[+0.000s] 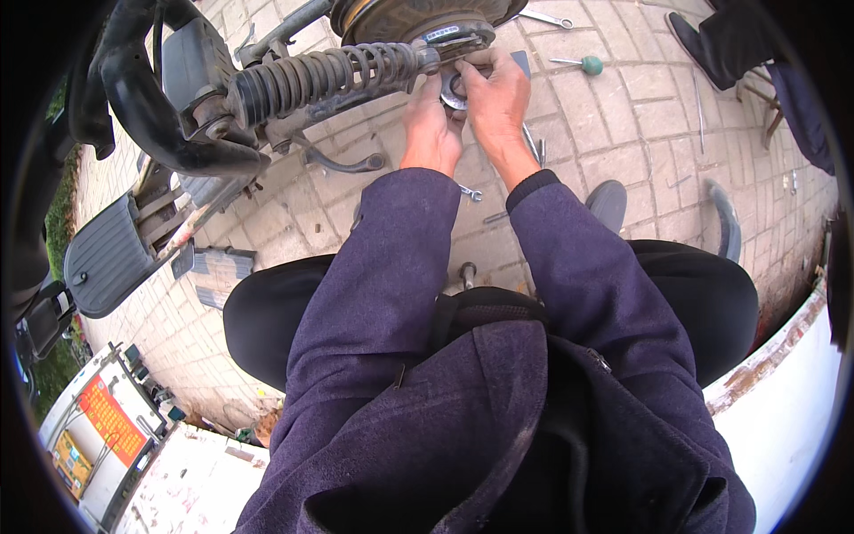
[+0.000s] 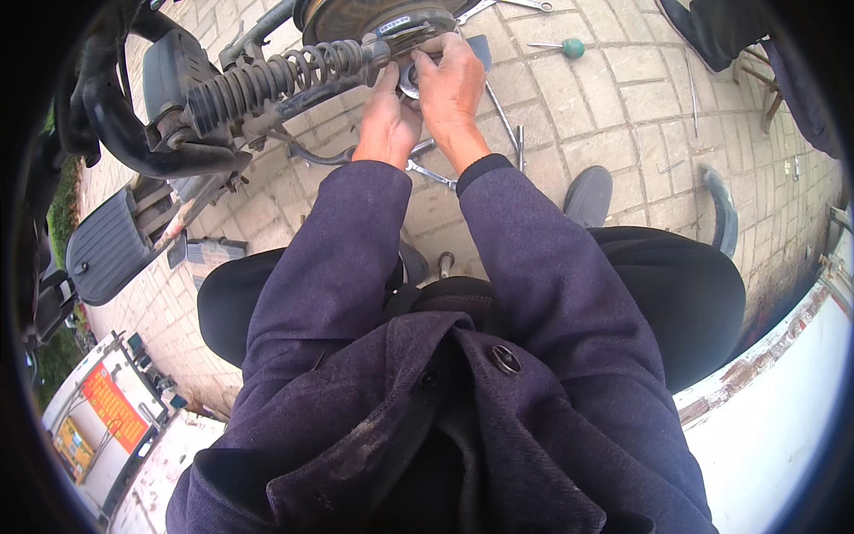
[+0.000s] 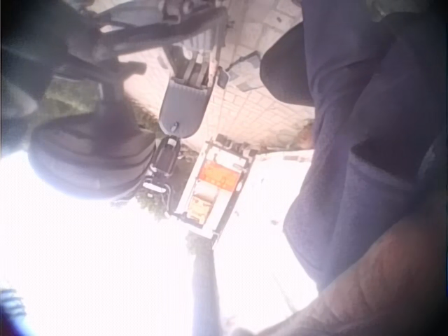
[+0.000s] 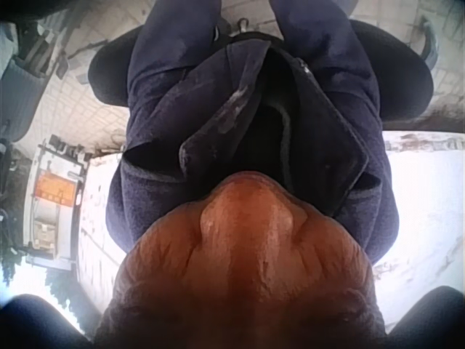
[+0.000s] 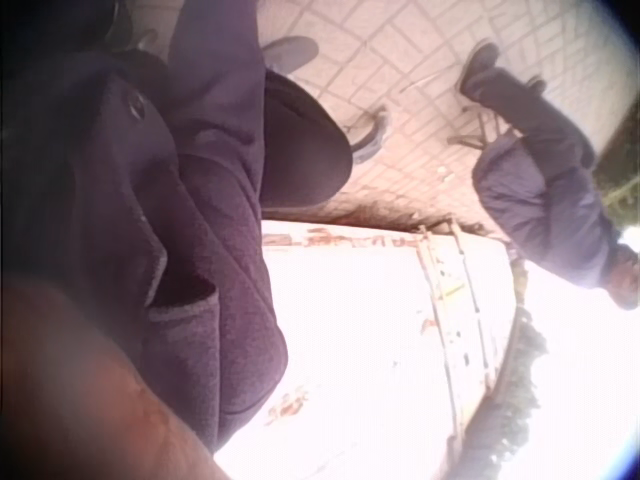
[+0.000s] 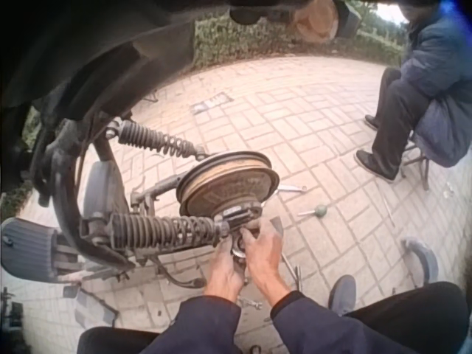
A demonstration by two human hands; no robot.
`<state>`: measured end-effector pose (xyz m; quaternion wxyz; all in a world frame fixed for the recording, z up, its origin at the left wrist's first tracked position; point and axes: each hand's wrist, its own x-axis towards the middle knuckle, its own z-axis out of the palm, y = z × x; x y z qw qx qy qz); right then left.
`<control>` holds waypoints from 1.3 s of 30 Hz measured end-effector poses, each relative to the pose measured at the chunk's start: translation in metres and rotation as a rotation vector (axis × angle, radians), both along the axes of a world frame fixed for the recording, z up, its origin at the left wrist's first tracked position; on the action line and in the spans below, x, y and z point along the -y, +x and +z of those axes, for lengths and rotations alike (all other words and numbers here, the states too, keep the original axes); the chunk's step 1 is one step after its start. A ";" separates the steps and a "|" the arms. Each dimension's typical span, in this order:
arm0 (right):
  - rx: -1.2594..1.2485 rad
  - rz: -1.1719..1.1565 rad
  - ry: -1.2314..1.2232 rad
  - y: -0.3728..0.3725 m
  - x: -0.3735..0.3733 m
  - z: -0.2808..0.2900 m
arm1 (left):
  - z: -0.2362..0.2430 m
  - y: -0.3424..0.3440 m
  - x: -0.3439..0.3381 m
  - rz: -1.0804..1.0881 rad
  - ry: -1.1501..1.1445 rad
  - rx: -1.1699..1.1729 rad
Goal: The person works on the rear wheel area of a scooter, using a wrench and a C-clamp to tighten components near the brake drum and suspension. The person remains seated on the ground throughout the task.
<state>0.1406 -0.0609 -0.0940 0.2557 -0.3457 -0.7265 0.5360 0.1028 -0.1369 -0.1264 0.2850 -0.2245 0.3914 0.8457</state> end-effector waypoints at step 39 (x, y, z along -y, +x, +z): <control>0.139 -0.064 0.368 0.003 0.008 0.003 | 0.007 -0.002 0.000 -0.016 0.028 -0.032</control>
